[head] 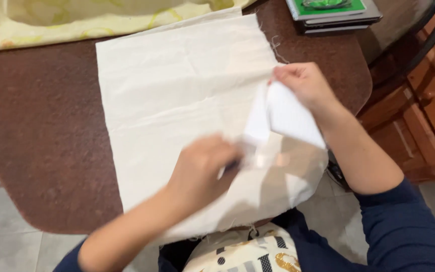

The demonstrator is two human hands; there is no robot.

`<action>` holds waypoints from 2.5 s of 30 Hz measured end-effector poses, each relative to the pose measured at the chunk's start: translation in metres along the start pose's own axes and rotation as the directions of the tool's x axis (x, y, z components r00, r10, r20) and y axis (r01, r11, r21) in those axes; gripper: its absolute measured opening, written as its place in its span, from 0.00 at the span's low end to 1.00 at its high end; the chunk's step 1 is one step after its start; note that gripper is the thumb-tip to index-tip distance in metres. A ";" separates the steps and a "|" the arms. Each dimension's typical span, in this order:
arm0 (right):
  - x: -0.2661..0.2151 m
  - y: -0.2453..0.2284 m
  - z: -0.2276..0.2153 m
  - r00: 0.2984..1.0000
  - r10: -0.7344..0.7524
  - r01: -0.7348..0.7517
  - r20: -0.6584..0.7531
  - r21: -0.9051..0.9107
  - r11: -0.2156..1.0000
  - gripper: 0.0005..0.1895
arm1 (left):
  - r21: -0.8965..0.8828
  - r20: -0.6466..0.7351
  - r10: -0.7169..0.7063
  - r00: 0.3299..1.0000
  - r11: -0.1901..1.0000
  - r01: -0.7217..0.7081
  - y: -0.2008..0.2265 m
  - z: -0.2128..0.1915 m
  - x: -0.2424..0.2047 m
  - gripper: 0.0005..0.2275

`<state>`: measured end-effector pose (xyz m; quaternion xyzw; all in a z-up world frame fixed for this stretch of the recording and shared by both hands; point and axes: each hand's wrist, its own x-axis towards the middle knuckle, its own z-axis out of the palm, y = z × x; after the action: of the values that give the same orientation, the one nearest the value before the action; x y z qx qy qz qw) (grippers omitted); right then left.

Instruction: Cutting paper templates and tracing the shapes onto white fabric using a marker.

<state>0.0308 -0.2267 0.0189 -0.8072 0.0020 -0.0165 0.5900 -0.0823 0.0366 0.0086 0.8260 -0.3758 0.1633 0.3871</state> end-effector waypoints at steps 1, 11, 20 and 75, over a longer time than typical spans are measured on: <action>0.022 0.009 -0.019 1.000 -0.001 0.001 -0.006 -0.002 1.000 0.07 | -0.003 0.001 0.006 1.000 1.000 -0.006 0.011 -0.018 -0.008 0.09; 0.243 0.128 -0.161 0.871 -0.177 0.103 -0.457 -0.184 0.978 0.08 | -0.481 0.014 -0.883 0.470 0.406 0.777 -0.017 -0.071 -0.013 0.04; 0.213 0.129 -0.045 0.931 -0.364 0.363 0.028 -0.175 0.915 0.04 | -0.819 0.155 -0.966 0.205 -0.009 0.574 -0.087 -0.002 -0.022 0.10; 0.018 0.069 0.085 0.871 -0.481 0.488 -0.101 0.290 0.823 0.12 | -0.617 -0.178 -0.513 0.840 0.723 0.311 -0.129 0.003 -0.016 0.23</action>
<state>0.0520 -0.1674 -0.0718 -0.6794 -0.1984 -0.1753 0.6843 0.0029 0.0959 -0.0695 0.6961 -0.1386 0.0916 0.6985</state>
